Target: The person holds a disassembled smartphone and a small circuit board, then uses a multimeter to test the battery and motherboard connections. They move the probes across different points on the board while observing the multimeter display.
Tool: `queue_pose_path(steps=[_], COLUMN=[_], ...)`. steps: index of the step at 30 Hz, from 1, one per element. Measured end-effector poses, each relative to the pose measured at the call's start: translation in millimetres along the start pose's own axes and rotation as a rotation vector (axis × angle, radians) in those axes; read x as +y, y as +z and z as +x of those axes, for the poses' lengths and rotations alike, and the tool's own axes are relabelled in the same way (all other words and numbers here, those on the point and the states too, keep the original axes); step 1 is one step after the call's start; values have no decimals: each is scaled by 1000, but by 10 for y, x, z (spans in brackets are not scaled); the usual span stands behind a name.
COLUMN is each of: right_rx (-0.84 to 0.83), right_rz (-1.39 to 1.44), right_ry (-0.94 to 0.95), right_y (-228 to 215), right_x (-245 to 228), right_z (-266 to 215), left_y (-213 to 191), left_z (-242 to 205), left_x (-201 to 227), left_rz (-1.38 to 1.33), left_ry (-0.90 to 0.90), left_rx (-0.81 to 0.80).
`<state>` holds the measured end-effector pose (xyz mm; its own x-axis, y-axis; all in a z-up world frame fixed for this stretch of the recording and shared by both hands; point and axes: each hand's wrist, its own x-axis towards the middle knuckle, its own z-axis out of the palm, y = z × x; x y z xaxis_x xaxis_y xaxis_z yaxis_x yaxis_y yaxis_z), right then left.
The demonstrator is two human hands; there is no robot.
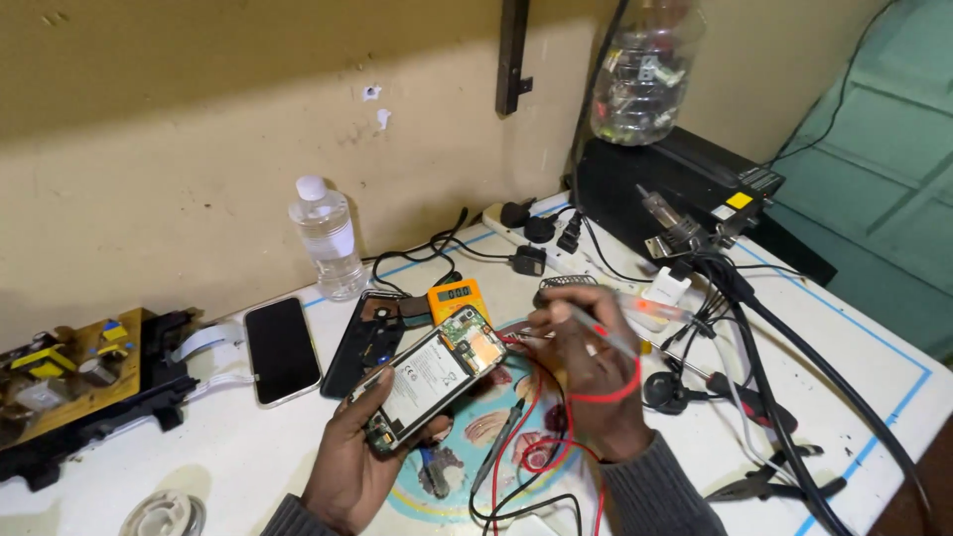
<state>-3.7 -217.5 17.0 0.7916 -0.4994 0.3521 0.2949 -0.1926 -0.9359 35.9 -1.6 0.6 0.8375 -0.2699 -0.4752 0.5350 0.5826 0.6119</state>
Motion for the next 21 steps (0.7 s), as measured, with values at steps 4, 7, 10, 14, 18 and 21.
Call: queue_pose_path(steps=[4, 7, 10, 14, 18, 21], right_rx=[512, 612, 554, 359, 334, 400], right_rz=[-121, -121, -262, -266, -196, -188], right_ry=[-346, -210, -19, 67, 300, 265], right_y=[-531, -1279, -1719, -1966, -1987, -2188], right_x=[-92, 240, 483, 809, 994, 1224], right_z=[249, 613, 842, 1231, 1536, 1827], left_y=[-42, 21, 82, 73, 14, 27], left_z=[72, -7, -62, -87, -88, -53], left_x=[-34, -15, 17, 21, 19, 38], left_rz=[-12, 28, 30, 23, 7, 4], left_ry=[-8, -1, -22, 6, -24, -35], left_rx=[-5, -59, -26, -54, -56, -76])
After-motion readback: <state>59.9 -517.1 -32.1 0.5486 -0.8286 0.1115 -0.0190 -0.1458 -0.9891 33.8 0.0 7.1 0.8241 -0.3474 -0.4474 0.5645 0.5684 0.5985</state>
